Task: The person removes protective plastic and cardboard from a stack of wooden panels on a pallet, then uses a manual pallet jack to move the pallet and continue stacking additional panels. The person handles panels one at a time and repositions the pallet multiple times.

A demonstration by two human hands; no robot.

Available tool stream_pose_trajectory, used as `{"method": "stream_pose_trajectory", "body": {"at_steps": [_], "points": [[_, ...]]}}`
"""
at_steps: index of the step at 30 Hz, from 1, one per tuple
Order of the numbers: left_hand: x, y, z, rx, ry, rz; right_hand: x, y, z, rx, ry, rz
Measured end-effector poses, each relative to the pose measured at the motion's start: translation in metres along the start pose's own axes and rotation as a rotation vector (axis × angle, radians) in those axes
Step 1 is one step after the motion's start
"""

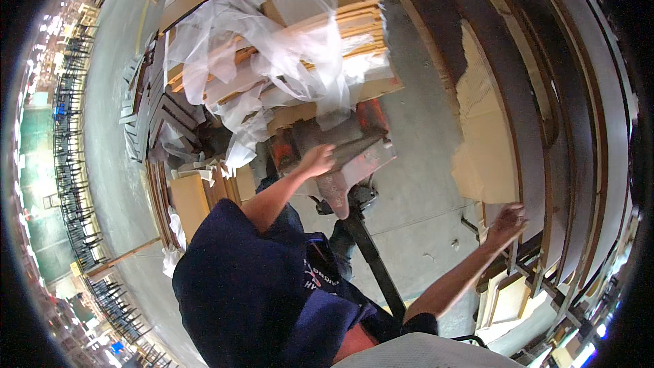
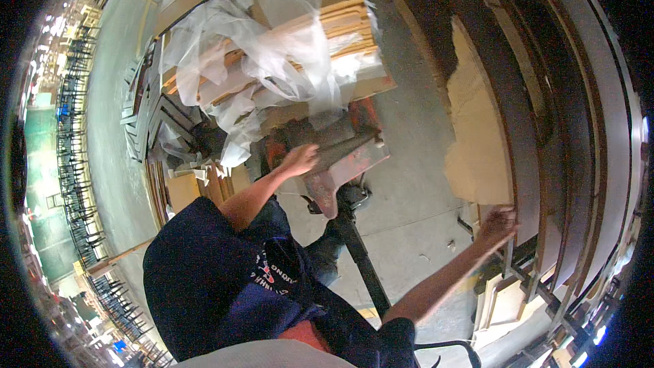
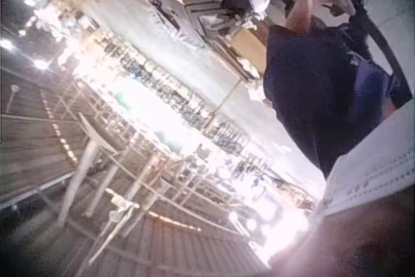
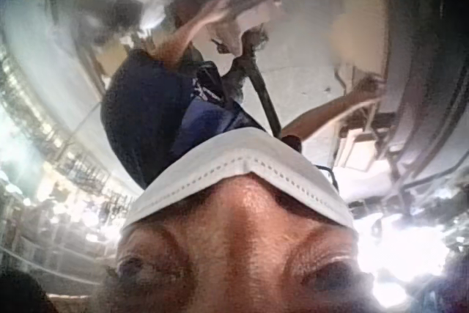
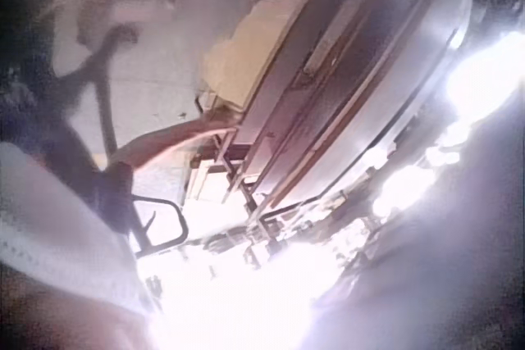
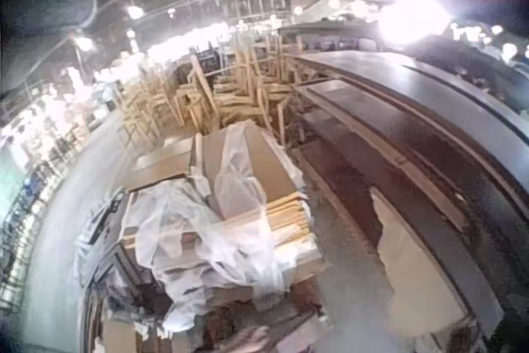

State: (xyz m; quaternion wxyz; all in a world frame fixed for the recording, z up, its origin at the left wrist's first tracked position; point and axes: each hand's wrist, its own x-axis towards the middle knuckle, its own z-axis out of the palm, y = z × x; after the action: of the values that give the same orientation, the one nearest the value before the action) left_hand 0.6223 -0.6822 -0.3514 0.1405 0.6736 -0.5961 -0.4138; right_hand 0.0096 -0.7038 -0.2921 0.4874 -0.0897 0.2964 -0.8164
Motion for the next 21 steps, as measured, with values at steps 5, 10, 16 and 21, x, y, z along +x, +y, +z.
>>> {"method": "stream_pose_trajectory", "body": {"at_steps": [5,10,16,21], "points": [[-0.092,-0.212,-0.088,0.037,0.011,-0.396,-0.216,0.212,0.006,-0.411,0.427,0.575],[-0.093,-0.340,-0.177,0.077,0.185,-0.237,-0.416,0.355,0.094,-0.783,0.036,1.096],[-0.126,-0.408,-0.248,0.159,0.363,-0.373,-0.423,0.323,0.185,-1.500,-0.534,0.895],[-0.178,-0.395,-0.204,0.034,0.298,-0.387,-0.389,0.139,0.239,-1.341,-0.333,0.412]]}}
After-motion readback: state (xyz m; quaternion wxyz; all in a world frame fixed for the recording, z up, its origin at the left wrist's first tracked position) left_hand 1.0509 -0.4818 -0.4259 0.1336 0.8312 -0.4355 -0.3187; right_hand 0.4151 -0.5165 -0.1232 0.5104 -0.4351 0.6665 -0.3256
